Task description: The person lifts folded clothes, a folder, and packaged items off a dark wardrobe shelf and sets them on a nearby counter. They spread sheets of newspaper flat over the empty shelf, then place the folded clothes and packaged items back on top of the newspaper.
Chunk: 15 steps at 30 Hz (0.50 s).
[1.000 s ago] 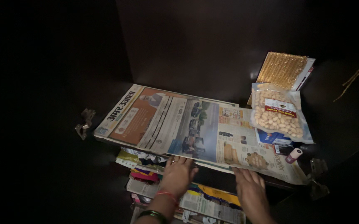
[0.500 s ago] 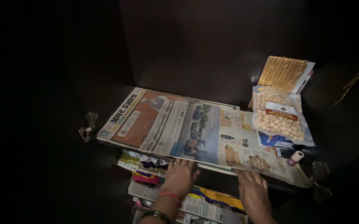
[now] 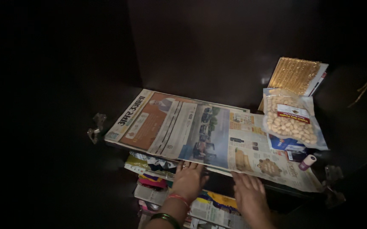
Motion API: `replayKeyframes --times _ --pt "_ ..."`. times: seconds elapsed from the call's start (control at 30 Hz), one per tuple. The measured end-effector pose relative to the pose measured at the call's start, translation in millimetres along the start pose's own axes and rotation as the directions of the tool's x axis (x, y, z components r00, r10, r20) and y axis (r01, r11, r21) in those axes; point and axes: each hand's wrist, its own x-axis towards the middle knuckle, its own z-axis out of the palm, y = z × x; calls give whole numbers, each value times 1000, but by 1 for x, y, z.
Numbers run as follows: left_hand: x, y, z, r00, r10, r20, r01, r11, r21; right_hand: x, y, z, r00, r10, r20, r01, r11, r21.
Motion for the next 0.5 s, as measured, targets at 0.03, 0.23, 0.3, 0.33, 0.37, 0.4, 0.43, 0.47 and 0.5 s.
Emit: replayKeyframes --times 0.03,0.23,0.3,0.33,0.37,0.4,0.43,0.47,0.5 --pt "0 -1 2 998 7 -55 -9 1000 -24 2 -5 4 999 -32 -22 33 999 8" --pt "0 -27 5 969 -132 -209 150 986 70 3 -12 7 998 -44 34 42 997 60" --pt "0 -37 2 957 -196 -215 215 974 70 3 -11 8 999 -52 15 51 997 60" --pt "-2 -41 0 949 -208 -236 228 972 62 4 -11 8 998 -56 1 56 997 57" --pt "-2 -44 -3 941 -221 -256 242 969 53 4 -11 9 998 -61 -13 61 997 54" --pt "-2 -47 -6 945 -222 -238 243 968 61 5 -11 10 999 -41 12 40 998 51" --pt "-2 -49 -9 949 -225 -219 245 967 69 5 -11 11 999 -22 38 20 999 48" --pt "-3 -50 -12 953 -229 -198 248 966 77 5 -11 11 998 -1 66 -2 999 46" --pt "-3 -49 -14 955 -242 -171 259 962 88 4 -11 12 999 -7 47 5 999 47"
